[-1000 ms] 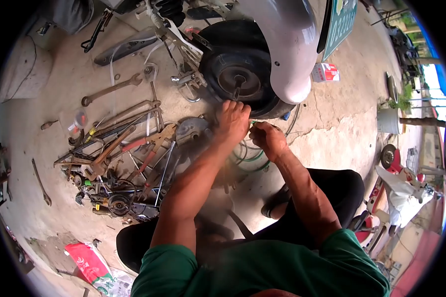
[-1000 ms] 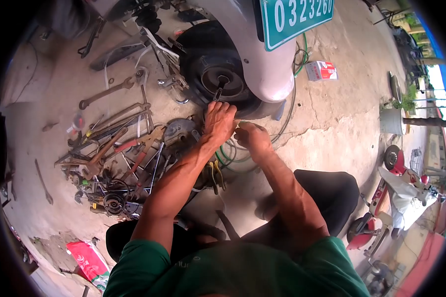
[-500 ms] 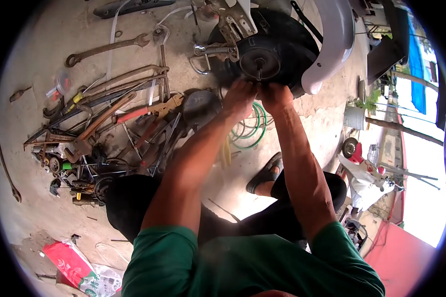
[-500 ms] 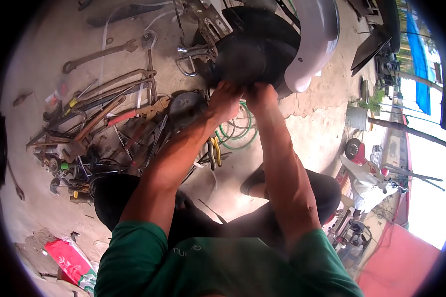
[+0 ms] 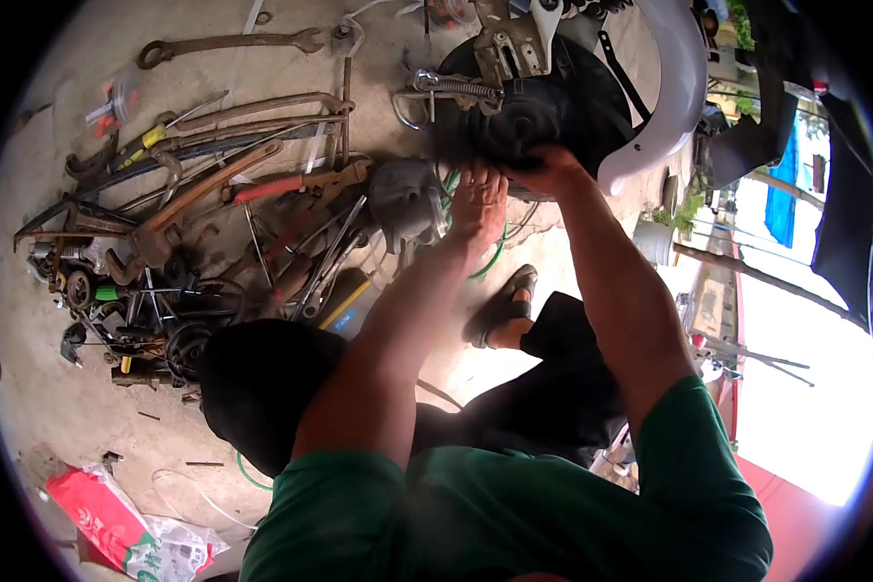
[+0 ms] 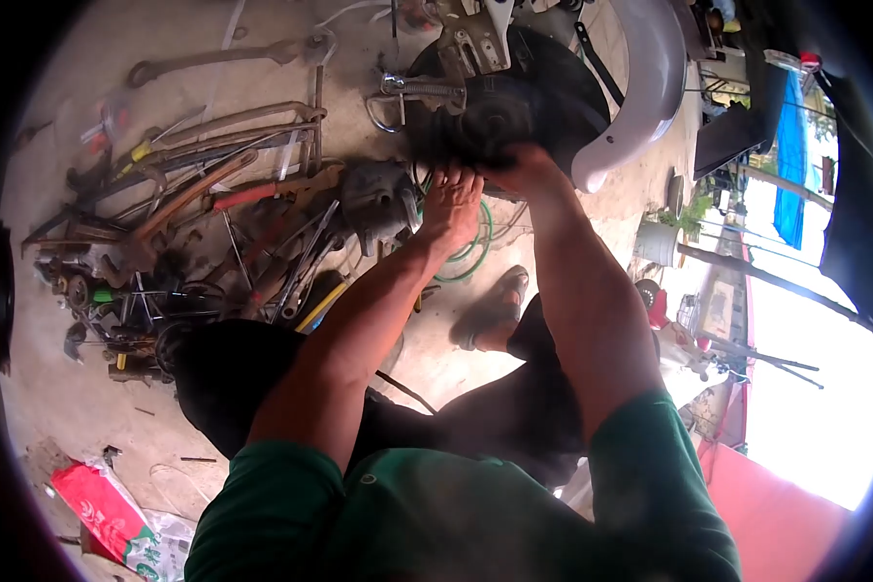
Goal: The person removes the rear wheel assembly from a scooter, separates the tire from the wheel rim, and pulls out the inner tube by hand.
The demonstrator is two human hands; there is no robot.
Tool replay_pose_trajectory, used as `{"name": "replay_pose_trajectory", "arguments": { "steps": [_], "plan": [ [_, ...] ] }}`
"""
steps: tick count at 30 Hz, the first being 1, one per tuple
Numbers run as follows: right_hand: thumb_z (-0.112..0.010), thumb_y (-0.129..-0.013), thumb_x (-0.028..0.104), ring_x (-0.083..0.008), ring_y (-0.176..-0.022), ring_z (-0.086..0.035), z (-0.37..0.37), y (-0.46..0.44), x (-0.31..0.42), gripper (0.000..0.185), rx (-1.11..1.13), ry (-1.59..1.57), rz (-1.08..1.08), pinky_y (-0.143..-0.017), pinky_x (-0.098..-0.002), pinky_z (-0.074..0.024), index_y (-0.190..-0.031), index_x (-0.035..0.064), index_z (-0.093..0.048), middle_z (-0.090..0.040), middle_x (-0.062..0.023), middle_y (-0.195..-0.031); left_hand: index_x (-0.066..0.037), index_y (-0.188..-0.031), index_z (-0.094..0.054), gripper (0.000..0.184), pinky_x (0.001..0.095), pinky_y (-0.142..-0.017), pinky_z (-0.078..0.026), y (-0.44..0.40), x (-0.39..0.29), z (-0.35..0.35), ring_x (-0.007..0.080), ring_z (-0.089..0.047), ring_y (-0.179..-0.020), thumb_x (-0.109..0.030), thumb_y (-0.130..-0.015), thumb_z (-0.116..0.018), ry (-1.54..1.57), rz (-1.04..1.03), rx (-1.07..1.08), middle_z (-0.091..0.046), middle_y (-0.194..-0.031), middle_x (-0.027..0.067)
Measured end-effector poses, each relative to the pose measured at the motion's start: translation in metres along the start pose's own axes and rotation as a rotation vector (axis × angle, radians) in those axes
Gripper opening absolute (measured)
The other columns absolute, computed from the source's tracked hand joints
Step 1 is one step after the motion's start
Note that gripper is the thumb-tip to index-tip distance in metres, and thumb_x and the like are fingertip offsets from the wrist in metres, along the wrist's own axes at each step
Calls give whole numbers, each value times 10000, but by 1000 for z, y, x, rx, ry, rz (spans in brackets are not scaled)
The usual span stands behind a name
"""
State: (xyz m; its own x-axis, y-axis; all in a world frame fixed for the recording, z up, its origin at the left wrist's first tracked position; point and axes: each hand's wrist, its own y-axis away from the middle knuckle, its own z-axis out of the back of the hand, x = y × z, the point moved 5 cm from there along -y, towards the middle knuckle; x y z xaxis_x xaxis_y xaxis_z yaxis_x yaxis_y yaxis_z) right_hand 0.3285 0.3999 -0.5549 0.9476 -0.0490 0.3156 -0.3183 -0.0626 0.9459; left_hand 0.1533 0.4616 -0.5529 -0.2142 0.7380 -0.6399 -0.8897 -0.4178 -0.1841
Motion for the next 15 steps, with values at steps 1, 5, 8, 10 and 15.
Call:
{"name": "replay_pose_trajectory", "arguments": {
  "steps": [1, 5, 8, 10, 15],
  "plan": [
    [-483, -978, 85, -415, -1405, -455, 10, -13, 8, 481, -53, -6, -4, -1212, -598, -353, -1447, -18, -502, -497, -244, -1496, -25, -1296, -600, 535, 489, -1175, -282, 2, 0, 0, 323, -413, -1369, -182, -790, -669, -17, 8, 23, -569, -1323, 127],
    [-499, -980, 90, -404, -1393, -463, -13, -2, -14, 464, -46, 88, 4, -1216, -562, -367, -1431, -20, -509, -497, -242, -1489, -39, -1266, -616, 545, 514, -1154, -302, 4, 4, -4, 324, -398, -1363, -214, -755, -688, 9, -9, -41, -575, -1310, 121],
    [-498, -1010, 157, -379, -1354, -510, -7, -7, -8, 413, -77, 200, 59, -1197, -534, -396, -1391, 9, -556, -560, -210, -1439, -41, -1260, -624, 539, 530, -1150, -308, 0, 2, -13, 324, -398, -1358, -233, -760, -685, 78, 22, 44, -577, -1313, 115],
    [-516, -1020, 247, -359, -1305, -553, -11, -17, -9, 396, -69, 192, 76, -1173, -524, -420, -1352, 49, -601, -612, -171, -1390, -37, -1247, -634, 523, 539, -1140, -320, -1, 1, -10, 332, -400, -1351, -245, -769, -675, 52, 32, 29, -577, -1307, 134],
    [-556, -1001, 439, -330, -1164, -626, -29, -17, -22, 384, 108, 150, 193, -1115, -518, -464, -1207, 140, -683, -699, -108, -1195, -24, -1188, -656, 485, 527, -1085, -362, -4, 4, -11, 347, -439, -1306, -249, -760, -689, 39, 22, -2, -593, -1253, 150]
  ]
}}
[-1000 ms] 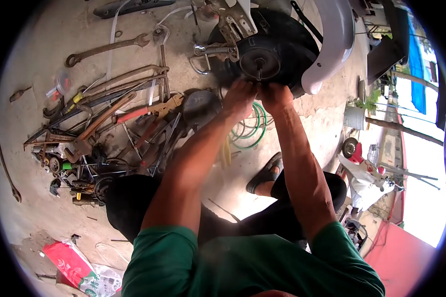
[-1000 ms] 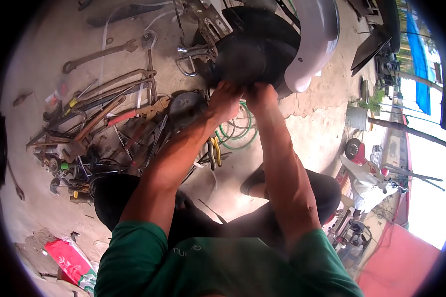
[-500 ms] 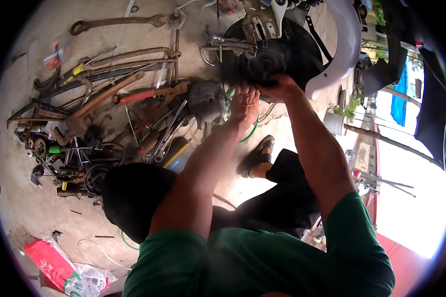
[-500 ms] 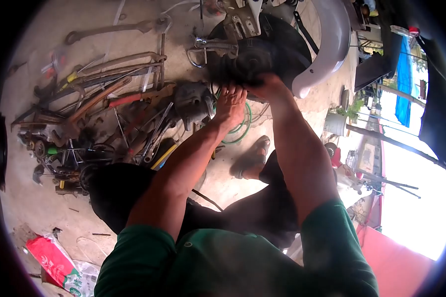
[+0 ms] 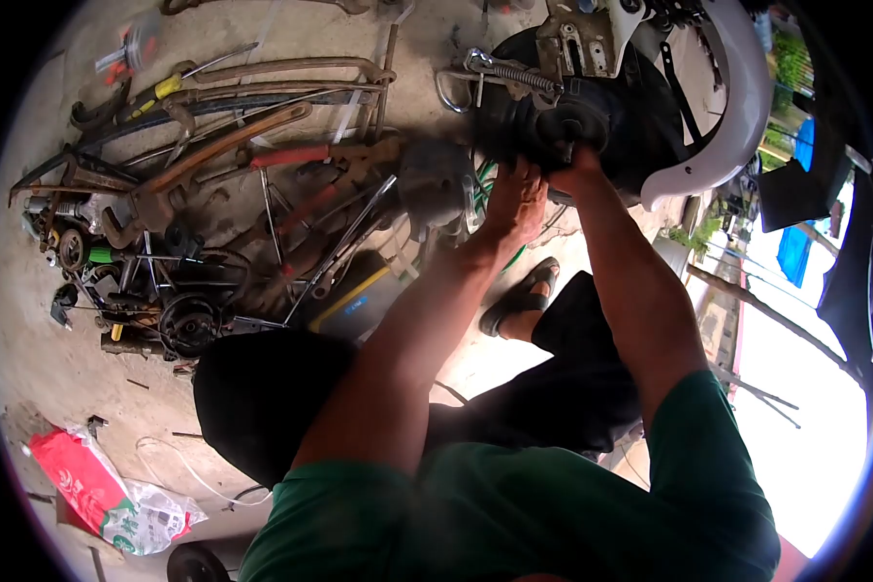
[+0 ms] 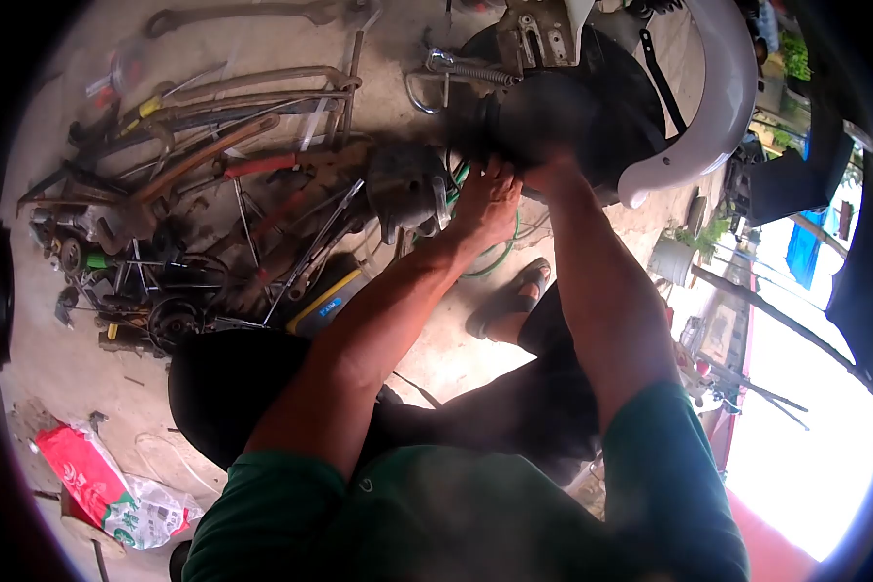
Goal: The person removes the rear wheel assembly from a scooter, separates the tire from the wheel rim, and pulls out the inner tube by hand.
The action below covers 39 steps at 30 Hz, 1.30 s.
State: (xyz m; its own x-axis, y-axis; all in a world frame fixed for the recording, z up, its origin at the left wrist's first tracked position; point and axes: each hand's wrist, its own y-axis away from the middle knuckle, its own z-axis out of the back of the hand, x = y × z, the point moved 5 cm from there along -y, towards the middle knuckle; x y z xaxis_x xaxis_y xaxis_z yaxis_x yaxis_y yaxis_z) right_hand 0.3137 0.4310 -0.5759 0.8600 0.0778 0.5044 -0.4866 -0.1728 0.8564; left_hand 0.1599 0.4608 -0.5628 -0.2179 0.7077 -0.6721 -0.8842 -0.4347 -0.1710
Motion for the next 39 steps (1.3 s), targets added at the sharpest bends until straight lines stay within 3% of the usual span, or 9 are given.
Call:
{"name": "replay_pose_trajectory", "arguments": {
  "steps": [6, 10, 17, 20, 23, 26, 35, 38, 39],
  "plan": [
    [-555, -992, 474, -318, -1010, -615, -11, 12, -1, 317, -6, -3, 100, -1027, -486, -499, -980, 177, -665, -660, -62, -915, -19, -1124, -668, 419, 495, -998, -416, 1, -3, 4, 335, -479, -1258, -222, -757, -683, 25, -3, -35, -608, -1196, 151],
    [-560, -986, 446, -297, -928, -604, -6, 10, -3, 275, -38, 25, 137, -981, -477, -509, -918, 192, -642, -631, -39, -833, -24, -1068, -674, 359, 493, -976, -428, 1, -2, 2, 337, -494, -1235, -203, -757, -676, 82, -16, -51, -613, -1179, 155],
    [-578, -972, 455, -289, -959, -641, 1, -3, -2, 267, -57, -4, 85, -955, -498, -522, -968, 206, -673, -670, -31, -916, -36, -1055, -667, 322, 497, -947, -442, 0, 1, 2, 339, -507, -1207, -175, -765, -668, 111, -50, -71, -608, -1152, 155],
    [-565, -980, 486, -287, -1007, -650, 10, 0, -4, 315, -108, 93, -3, -954, -494, -523, -1022, 201, -695, -696, -30, -978, -71, -1207, -648, 476, 455, -964, -424, 2, 0, -4, 316, -467, -1265, -255, -773, -707, 49, -28, -6, -594, -1232, 113],
    [-538, -994, 517, -297, -1060, -656, 3, 9, -5, 381, -190, 181, -46, -982, -505, -520, -1086, 191, -712, -724, -54, -1077, -73, -1221, -630, 477, 447, -948, -444, 2, 0, -3, 315, -470, -1265, -234, -778, -699, 46, -10, 13, -588, -1222, 110],
    [-516, -1003, 532, -313, -1128, -650, 8, -2, -3, 439, -121, 161, -36, -1031, -529, -504, -1163, 175, -714, -726, -82, -1176, -38, -1137, -637, 401, 497, -892, -458, 3, 1, 4, 343, -519, -1181, -145, -752, -679, 162, -39, -109, -597, -1164, 150],
    [-529, -999, 459, -341, -1186, -634, 9, -21, 1, 411, 5, -61, 159, -1116, -521, -457, -1215, 161, -709, -723, -98, -1226, -44, -1008, -682, 307, 492, -803, -469, -2, 4, -9, 343, -561, -1097, -137, -716, -697, 116, -55, -192, -621, -1098, 135],
    [-545, -986, 432, -337, -1186, -630, 12, -23, 0, 388, -51, -106, 257, -1124, -508, -452, -1205, 158, -711, -724, -101, -1218, -59, -1090, -680, 294, 487, -927, -430, -7, 3, -3, 322, -499, -1169, -182, -831, -613, 79, -46, 131, -598, -1172, 135],
    [-547, -984, 422, -336, -1186, -628, 20, -32, 2, 381, -41, -130, 282, -1126, -506, -450, -1201, 156, -711, -723, -101, -1217, -59, -1083, -682, 290, 479, -909, -431, -6, 2, -5, 318, -501, -1161, -180, -828, -616, 90, -54, 117, -599, -1163, 130]
  ]
}}
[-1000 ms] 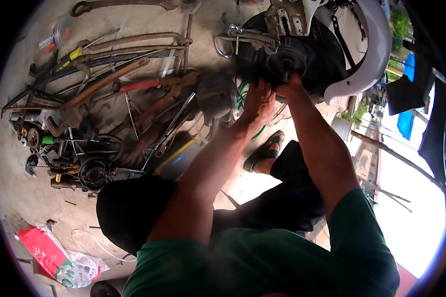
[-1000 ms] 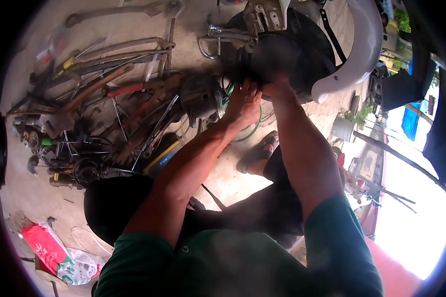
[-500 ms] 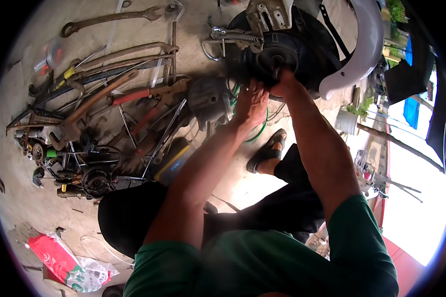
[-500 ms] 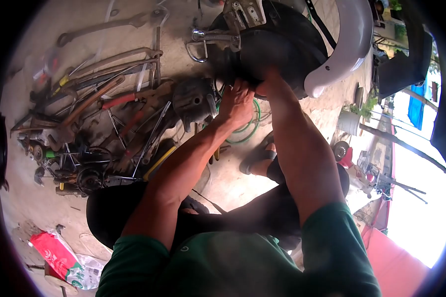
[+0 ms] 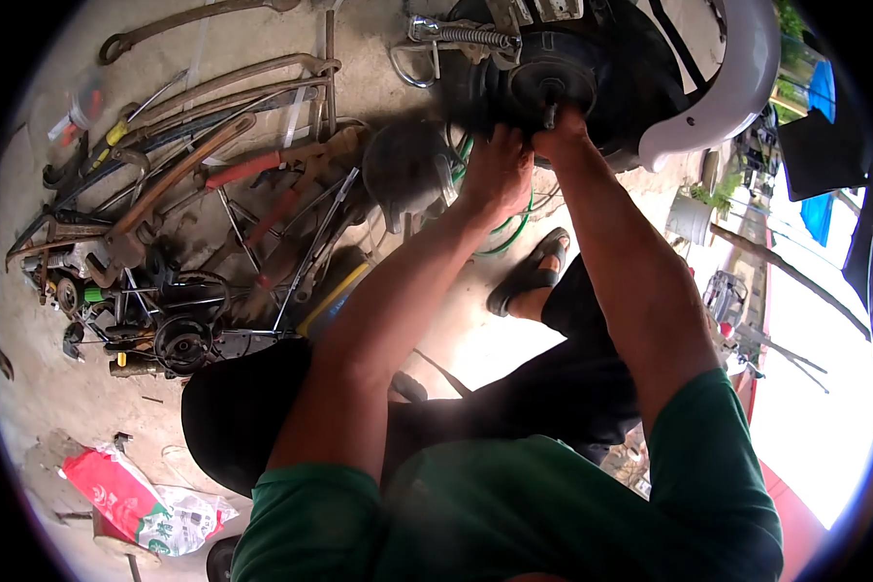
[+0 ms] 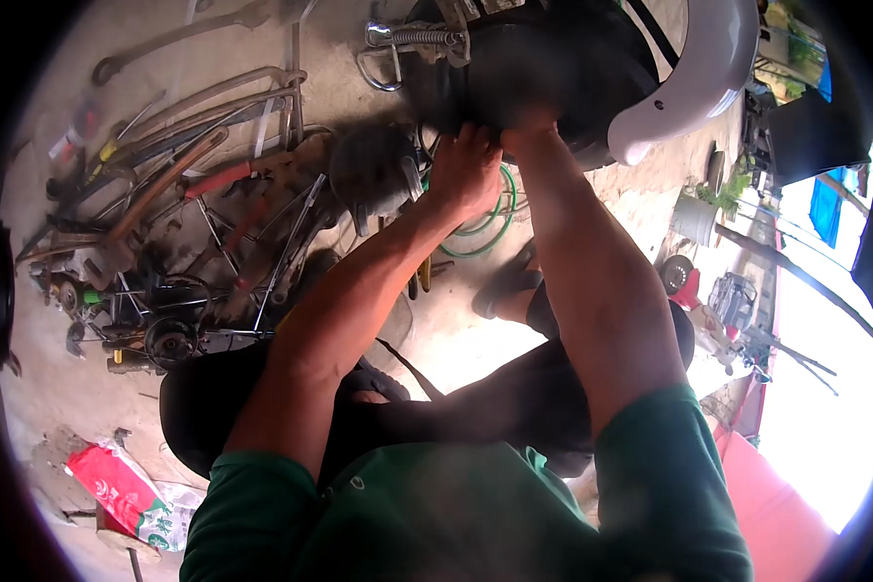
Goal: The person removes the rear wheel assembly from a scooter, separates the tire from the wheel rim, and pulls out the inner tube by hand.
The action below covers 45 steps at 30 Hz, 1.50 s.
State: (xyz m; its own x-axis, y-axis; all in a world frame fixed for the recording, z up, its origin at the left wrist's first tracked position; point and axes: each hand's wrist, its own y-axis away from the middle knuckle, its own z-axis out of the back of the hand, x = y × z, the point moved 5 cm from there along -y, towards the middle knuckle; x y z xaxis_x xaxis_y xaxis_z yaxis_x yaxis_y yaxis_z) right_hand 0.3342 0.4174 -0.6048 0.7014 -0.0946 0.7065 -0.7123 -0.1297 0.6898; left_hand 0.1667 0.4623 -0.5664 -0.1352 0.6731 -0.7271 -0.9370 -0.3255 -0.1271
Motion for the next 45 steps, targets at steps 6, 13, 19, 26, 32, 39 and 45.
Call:
{"name": "replay_pose_trajectory", "arguments": {
  "steps": [6, 13, 19, 26, 32, 39, 45],
  "plan": [
    [-516, -982, 375, -332, -1212, -608, -29, 38, 4, 372, -46, 126, -15, -1130, -500, -437, -1199, 136, -701, -705, -102, -1257, -72, -951, -699, 202, 455, -781, -421, -1, 5, -5, 300, -525, -1060, -190, -799, -635, 13, -52, -151, -610, -1061, 103],
    [-467, -1008, 357, -330, -1250, -590, -25, 37, 3, 404, -1, 163, 64, -1139, -490, -429, -1257, 121, -682, -687, -121, -1305, -98, -893, -682, 159, 449, -753, -405, -1, 7, -3, 284, -538, -979, -207, -779, -660, -18, -101, -241, -596, -949, 85],
    [-442, -1024, 352, -333, -1197, -627, -10, -21, 5, 422, 673, 10, 108, -1123, -482, -457, -1276, 108, -677, -700, -118, -1287, -117, -838, -646, 121, 444, -725, -403, -2, 7, 1, 287, -546, -943, -152, -726, -674, 62, -115, -361, -581, -910, 69],
    [-477, -1024, 395, -337, -1162, -639, -20, -24, 3, 434, 997, -49, 166, -1114, -485, -467, -1275, 98, -670, -709, -104, -1241, -140, -818, -631, 164, 440, -697, -407, -3, 10, 0, 272, -550, -926, -150, -669, -699, 28, -117, -386, -577, -909, 50],
    [-487, -1059, 386, -313, -1209, -611, 28, -35, -2, 432, -15, 159, 80, -1108, -460, -471, -1336, 83, -623, -670, -108, -1300, -156, -842, -632, 193, 431, -687, -417, -5, 9, 4, 254, -543, -962, -169, -666, -710, 21, -101, -298, -562, -930, 21],
    [-518, -1045, 207, -281, -1125, -644, 17, 23, -6, 298, 32, 79, 35, -992, -440, -539, -1272, 58, -640, -695, -100, -1218, -79, -972, -677, 300, 487, -816, -511, -11, 13, 11, 289, -561, -1116, -225, -731, -778, 70, -66, -110, -614, -1046, 83],
    [-608, -982, 304, -272, -1059, -632, 12, 22, -9, 387, -189, 268, 86, -885, -430, -539, -1245, 21, -634, -676, -117, -1172, -136, -982, -685, 329, 452, -783, -480, -21, 18, 1, 262, -562, -1073, -295, -709, -776, 90, -62, -167, -631, -1007, 34]
  ]
}}
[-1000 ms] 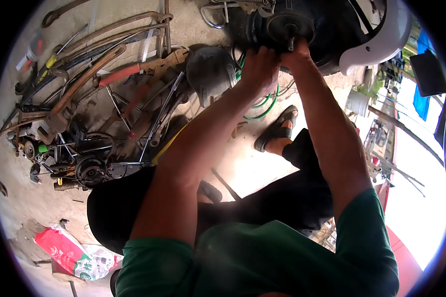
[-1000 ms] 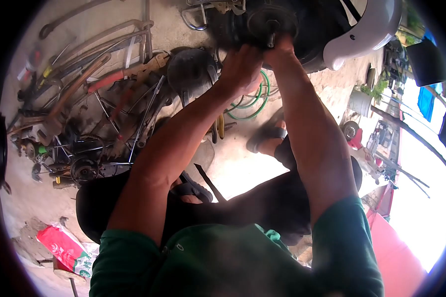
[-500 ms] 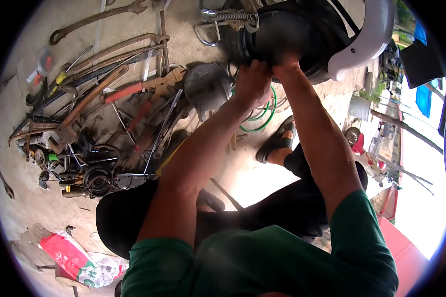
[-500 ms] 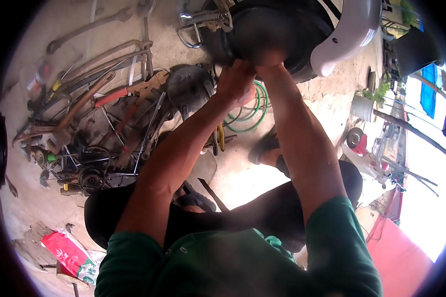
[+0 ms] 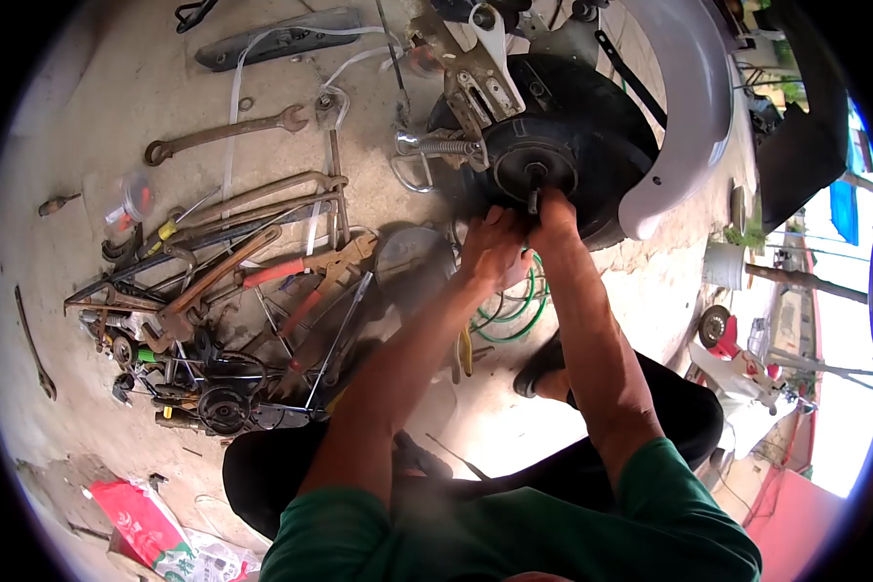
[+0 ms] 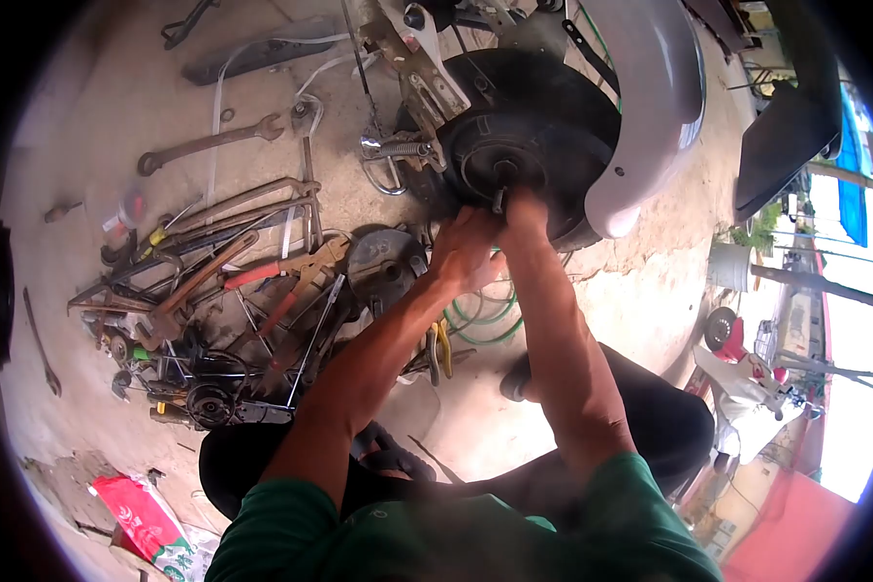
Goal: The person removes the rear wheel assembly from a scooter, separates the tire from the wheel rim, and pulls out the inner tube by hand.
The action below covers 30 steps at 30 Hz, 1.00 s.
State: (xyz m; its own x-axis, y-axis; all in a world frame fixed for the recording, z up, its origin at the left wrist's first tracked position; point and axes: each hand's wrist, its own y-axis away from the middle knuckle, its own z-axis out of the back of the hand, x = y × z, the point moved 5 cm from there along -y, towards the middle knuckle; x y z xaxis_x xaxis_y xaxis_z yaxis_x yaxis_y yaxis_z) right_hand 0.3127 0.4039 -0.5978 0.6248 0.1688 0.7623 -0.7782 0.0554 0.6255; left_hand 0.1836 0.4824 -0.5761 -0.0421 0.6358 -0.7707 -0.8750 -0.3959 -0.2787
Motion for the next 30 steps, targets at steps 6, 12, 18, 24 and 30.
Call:
{"name": "replay_pose_trajectory", "arguments": {
  "steps": [6, 12, 18, 24, 30],
  "plan": [
    [-660, -910, 361, -266, -1104, -599, -18, 69, 25, 601, -185, 200, 74, -928, -430, -487, -1335, -60, -603, -659, -164, -1266, -134, -1016, -679, 431, 443, -796, -483, -6, -2, 3, 297, -567, -1044, -374, -678, -795, 10, -13, 100, -626, -1013, 63],
    [-705, -891, 256, -236, -1134, -600, -9, 93, 27, 587, -63, 213, 305, -983, -358, -477, -1367, -63, -579, -677, -162, -1239, -122, -1084, -679, 426, 471, -841, -521, -5, 1, 2, 305, -595, -1069, -349, -744, -797, 96, -32, 112, -637, -1076, 84],
    [-650, -977, 305, -284, -1180, -659, 57, 123, 56, 533, 471, 398, 123, -1022, -383, -508, -1381, -35, -581, -684, -176, -1300, -86, -1183, -699, 395, 461, -1002, -519, -9, -4, 21, 350, -587, -1180, -282, -843, -747, 78, 23, 237, -687, -1205, 105],
    [-699, -901, 379, -205, -1057, -693, 139, 96, 124, 461, 232, 762, 61, -964, -363, -515, -1166, 3, -733, -752, -92, -1108, -70, -1205, -702, 385, 449, -1054, -474, -13, -5, 22, 353, -582, -1197, -265, -876, -739, 127, 60, 250, -697, -1225, 117],
    [-687, -916, 364, -215, -1074, -716, 163, 4, 138, 450, 655, 496, -87, -979, -384, -549, -1250, 64, -696, -753, -94, -1158, -75, -1173, -712, 372, 461, -1030, -484, -19, -8, 22, 359, -589, -1194, -312, -888, -739, 122, 56, 264, -709, -1211, 118]
  ]
}}
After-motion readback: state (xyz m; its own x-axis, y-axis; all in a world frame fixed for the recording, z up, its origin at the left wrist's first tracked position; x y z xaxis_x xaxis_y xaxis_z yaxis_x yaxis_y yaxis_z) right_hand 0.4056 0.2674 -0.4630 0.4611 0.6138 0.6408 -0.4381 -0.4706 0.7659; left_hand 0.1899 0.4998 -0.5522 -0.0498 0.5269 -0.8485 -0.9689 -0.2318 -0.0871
